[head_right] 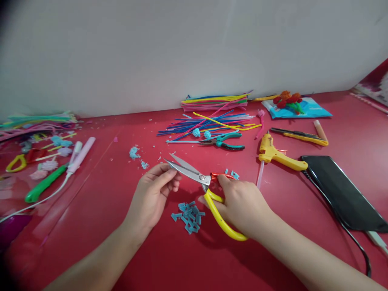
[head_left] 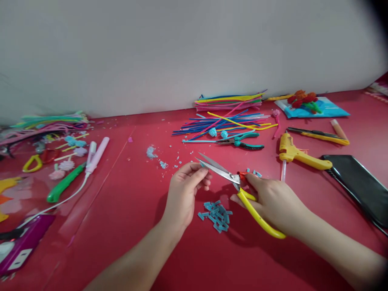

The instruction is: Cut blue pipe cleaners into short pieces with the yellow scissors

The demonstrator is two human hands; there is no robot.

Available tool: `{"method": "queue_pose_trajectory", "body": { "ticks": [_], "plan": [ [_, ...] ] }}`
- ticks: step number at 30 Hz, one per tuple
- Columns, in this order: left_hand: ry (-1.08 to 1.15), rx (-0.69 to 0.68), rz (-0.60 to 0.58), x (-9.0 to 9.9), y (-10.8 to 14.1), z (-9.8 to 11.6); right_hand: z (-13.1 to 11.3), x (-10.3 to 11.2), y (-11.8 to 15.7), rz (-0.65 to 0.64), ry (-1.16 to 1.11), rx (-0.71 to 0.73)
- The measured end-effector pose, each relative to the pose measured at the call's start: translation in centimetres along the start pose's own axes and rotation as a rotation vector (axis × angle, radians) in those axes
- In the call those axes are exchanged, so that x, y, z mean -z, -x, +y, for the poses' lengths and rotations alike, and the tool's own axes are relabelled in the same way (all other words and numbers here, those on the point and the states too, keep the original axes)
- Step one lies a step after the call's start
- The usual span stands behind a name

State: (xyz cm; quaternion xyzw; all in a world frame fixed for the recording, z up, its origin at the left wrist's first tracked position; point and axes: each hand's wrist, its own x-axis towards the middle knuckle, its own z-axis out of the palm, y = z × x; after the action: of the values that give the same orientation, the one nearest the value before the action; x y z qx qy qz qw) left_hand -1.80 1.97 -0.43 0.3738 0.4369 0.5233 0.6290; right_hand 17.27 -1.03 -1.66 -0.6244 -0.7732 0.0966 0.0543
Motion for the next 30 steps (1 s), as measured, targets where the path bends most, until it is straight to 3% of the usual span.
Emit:
{"method": "queue_pose_trajectory", "body": {
  "ticks": [9, 17, 23, 30],
  "plan": [
    [-0.002, -0.009, -0.001, 0.2, -0.1, 0.1, 0.7, -0.9, 0.1, 0.063, 0.141, 0.127],
    [-0.023, 0.0, -0.006, 0.3, -0.2, 0.2, 0.9, -1.1, 0.2, 0.086, 0.166, 0.14],
    [-0.134, -0.03, 0.013, 0.6, -0.3, 0.3, 1.2, -0.5, 0.0, 0.191, 0.22, 0.126],
    [-0.083, 0.044, 0.037, 0.5, -0.5, 0.4, 0.9, -0.2, 0.0, 0.086, 0.128, 0.018]
  ]
}}
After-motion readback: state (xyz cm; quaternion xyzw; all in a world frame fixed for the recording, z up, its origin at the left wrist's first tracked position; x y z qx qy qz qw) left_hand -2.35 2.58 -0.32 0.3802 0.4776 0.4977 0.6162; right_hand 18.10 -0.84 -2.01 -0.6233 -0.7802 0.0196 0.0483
